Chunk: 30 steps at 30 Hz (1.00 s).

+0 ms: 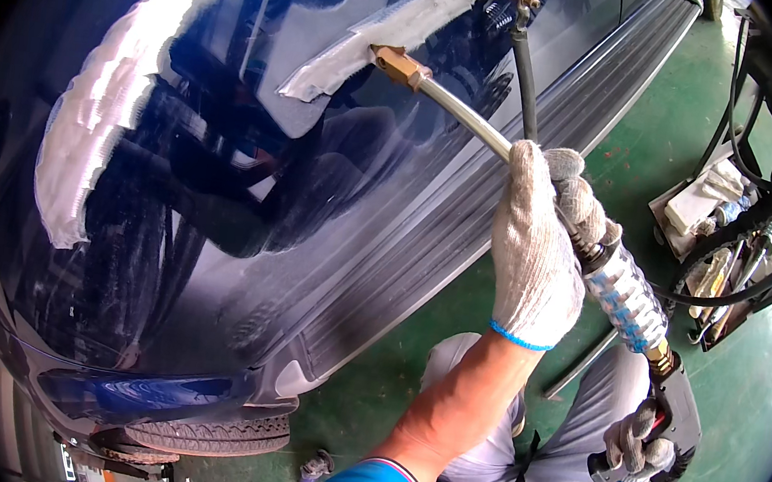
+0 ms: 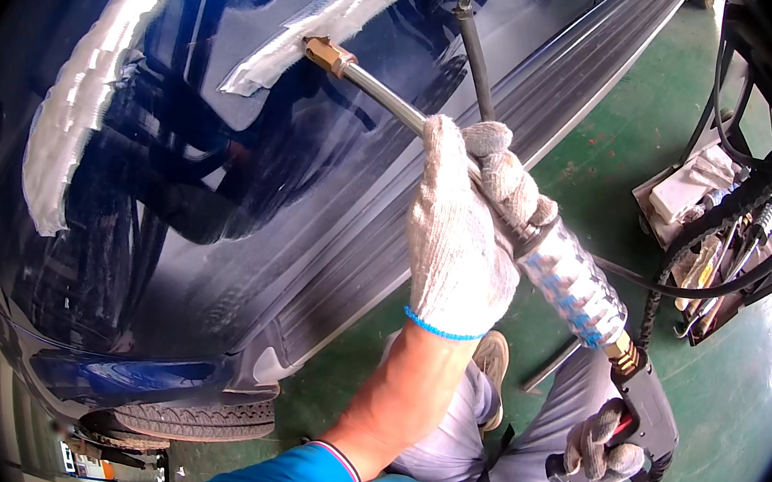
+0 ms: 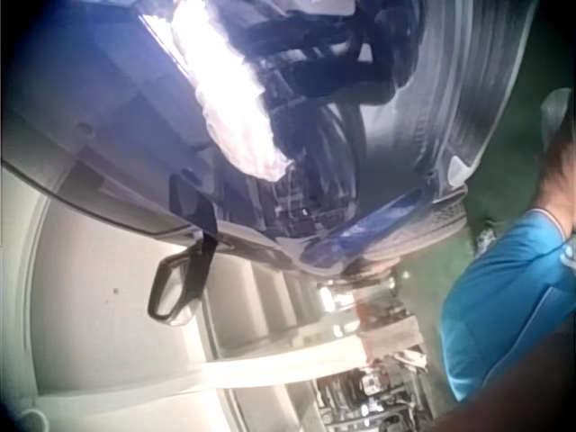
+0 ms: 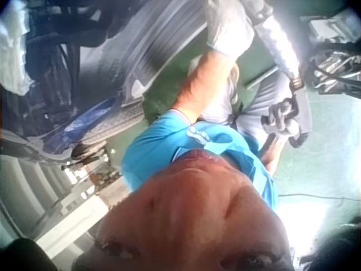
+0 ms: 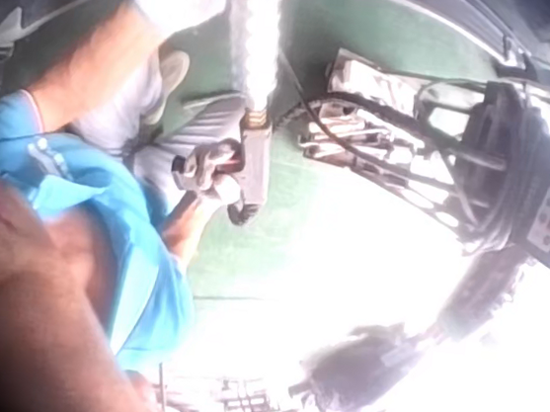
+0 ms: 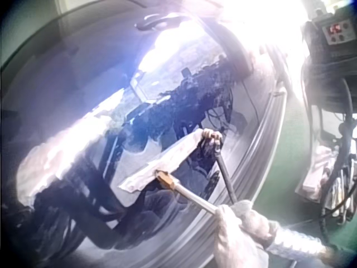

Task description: The person prepares a portable welding machine and then welds a damaged area on the side of a blue car. They connect the ground clamp to the vehicle and use a welding torch to apply filler material to a scratch on the car's door panel.

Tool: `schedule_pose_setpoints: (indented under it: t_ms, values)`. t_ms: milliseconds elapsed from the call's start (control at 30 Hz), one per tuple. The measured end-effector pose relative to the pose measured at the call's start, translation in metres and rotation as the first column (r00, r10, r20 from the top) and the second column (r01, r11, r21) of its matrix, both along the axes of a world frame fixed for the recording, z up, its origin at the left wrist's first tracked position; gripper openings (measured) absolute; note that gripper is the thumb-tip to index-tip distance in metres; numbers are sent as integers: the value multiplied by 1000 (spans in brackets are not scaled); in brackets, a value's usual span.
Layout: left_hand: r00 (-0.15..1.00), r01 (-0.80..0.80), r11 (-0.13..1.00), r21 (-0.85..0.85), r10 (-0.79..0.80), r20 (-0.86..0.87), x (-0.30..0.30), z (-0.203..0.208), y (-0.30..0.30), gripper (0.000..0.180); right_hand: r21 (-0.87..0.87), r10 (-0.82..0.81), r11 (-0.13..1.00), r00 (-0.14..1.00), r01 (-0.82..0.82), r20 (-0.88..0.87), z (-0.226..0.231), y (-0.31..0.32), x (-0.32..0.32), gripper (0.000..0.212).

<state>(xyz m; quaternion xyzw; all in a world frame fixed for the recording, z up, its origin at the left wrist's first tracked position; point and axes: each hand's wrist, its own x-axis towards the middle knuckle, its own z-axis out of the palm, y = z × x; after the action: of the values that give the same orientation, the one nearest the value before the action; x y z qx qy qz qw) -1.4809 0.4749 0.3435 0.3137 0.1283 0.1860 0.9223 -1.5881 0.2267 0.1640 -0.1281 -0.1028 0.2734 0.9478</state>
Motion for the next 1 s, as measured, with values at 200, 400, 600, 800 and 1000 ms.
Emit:
schedule_pose_setpoints:
  t_ms: [200, 400, 600, 800, 1000]
  values:
    - [998, 55, 997, 45, -55, 5, 0, -6, 4, 44, -8, -9, 1000, 1000, 9, -9, 0, -1, 2, 39]
    - [999, -10, 989, 150, 5, 33, -1, -13, -2, 35, 7, -19, 1000, 999, 19, -37, -4, -4, 1, 41]
    - [994, 101, 982, 161, -107, 33, -4, -37, -27, 17, -27, -83, 996, 988, 80, -133, 6, 0, -3, 47]
    - [995, 61, 994, 88, -67, 67, -5, -39, -34, 18, -76, -92, 994, 991, 84, -101, -5, -12, -4, 50]
    - [982, 127, 986, 107, -141, 129, 2, -31, -14, 22, -14, -19, 1000, 996, 18, -83, 3, -5, -4, 46]
